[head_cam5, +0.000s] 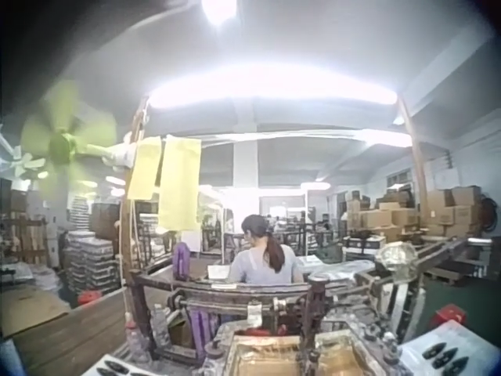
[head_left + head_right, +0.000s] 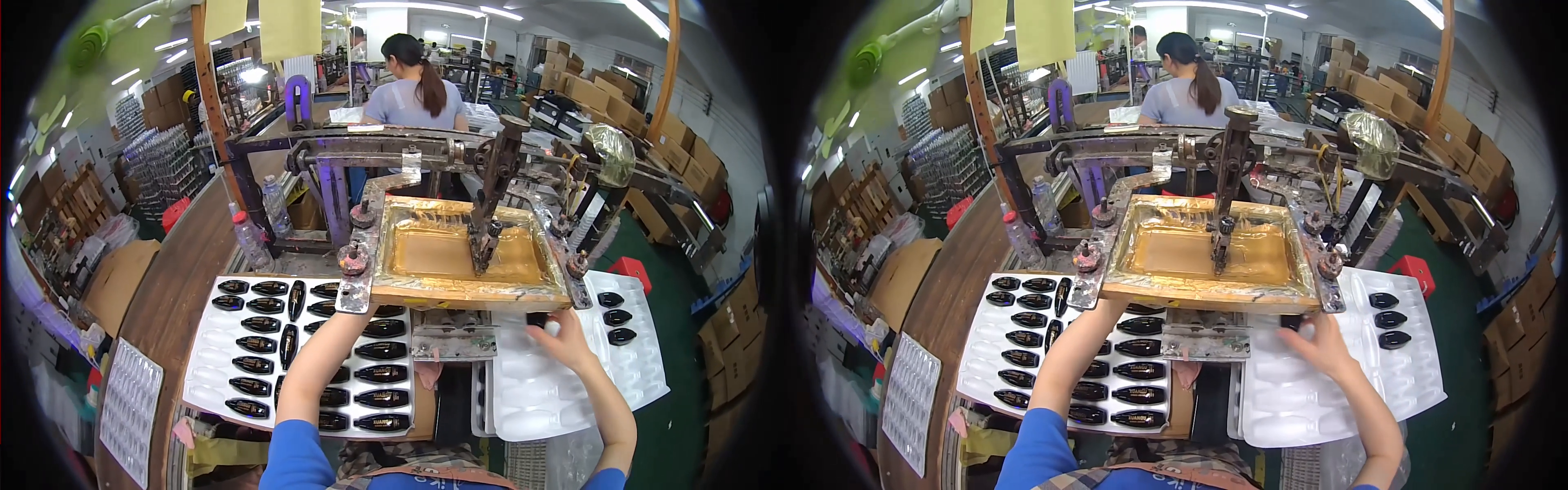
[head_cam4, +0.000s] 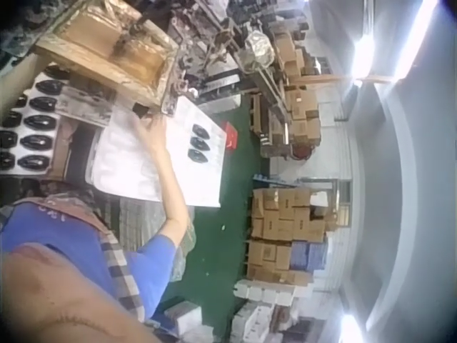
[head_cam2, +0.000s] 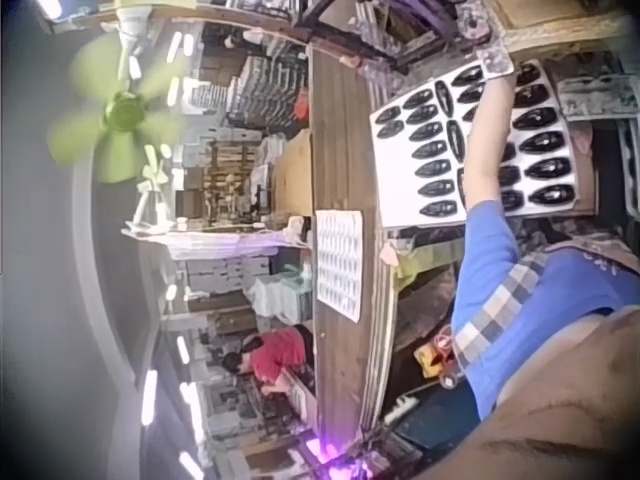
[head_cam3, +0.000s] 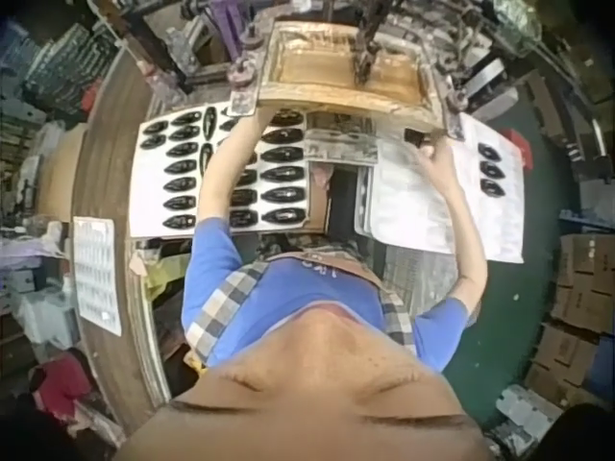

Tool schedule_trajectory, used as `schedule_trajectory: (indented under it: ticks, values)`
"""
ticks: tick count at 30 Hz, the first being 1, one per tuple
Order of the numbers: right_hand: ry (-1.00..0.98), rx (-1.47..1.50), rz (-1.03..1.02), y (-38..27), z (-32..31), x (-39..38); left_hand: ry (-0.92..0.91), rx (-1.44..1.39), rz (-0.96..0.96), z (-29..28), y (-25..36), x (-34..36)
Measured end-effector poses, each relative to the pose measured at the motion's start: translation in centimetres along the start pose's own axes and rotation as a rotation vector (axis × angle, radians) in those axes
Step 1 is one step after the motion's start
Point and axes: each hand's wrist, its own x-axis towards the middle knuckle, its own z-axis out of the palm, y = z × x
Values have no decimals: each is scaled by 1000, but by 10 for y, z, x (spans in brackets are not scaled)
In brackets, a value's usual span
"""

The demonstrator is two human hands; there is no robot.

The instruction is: Placing small objects into a screen printing machine, operating the manual press, and removing the finished objects.

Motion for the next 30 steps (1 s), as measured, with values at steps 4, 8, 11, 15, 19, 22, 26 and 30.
schedule_trajectory:
  ticks: [4, 8, 11, 15, 19, 22, 26, 30]
  values:
    - [35, -92, -258, -29, 41, 37, 53, -241, -151, -19, 10, -12]
    - [-203, -16, -19, -46, 71, 56, 161, -177, -267, -55, 25, -30]
    - [-121, -97, -172, -44, 88, 59, 361, 220, -358, -118, 42, -73]
    - [-231, -11, 11, -55, 82, 50, 690, 416, -407, -237, 43, -149]
    - [-99, -190, -153, -41, 61, 26, 1005, 446, -427, -307, 32, -225]
    - [44, -320, -66, 4, 28, -3, 1112, 565, -528, -326, 3, -260]
    - [186, -504, -58, 29, -22, -21, 1178, 587, -650, -335, -23, -276]
    - [307, -751, 254, 81, -71, -49, 1108, 906, -760, -332, -32, -276]
